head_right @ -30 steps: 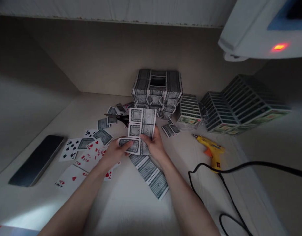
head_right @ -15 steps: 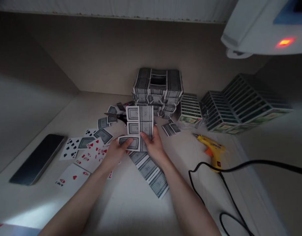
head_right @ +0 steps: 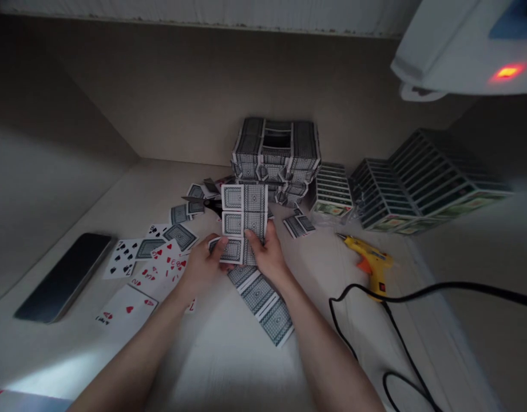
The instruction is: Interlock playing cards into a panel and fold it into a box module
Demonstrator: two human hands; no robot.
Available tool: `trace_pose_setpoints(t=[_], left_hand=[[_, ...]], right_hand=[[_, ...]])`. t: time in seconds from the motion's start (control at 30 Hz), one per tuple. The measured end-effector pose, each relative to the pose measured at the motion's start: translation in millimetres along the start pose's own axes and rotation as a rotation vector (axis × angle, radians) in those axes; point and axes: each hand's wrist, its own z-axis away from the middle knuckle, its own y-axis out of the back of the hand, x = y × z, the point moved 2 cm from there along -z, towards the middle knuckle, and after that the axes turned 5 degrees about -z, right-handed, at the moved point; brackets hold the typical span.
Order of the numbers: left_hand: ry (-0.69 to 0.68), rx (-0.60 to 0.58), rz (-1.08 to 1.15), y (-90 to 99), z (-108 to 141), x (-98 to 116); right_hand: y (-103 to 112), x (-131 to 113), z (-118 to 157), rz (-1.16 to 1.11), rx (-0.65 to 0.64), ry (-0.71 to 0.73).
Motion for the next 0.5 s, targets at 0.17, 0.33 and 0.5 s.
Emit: trace_pose_setpoints(t=[0.17,0.33,0.5], left_hand=[[0.026,-0.105,-0.062,8.8,1,7],[0.073,-0.183,0.148,4.1,1,8],[0.033,-0.219,0.196,-1.8,0,4]], right_hand=[[0,-2,1,0.045,0.03,0.001],[-1,-7,1,0.016,0.041,-0.054],[1,-2,0,-0.007,0.025,-0.029]])
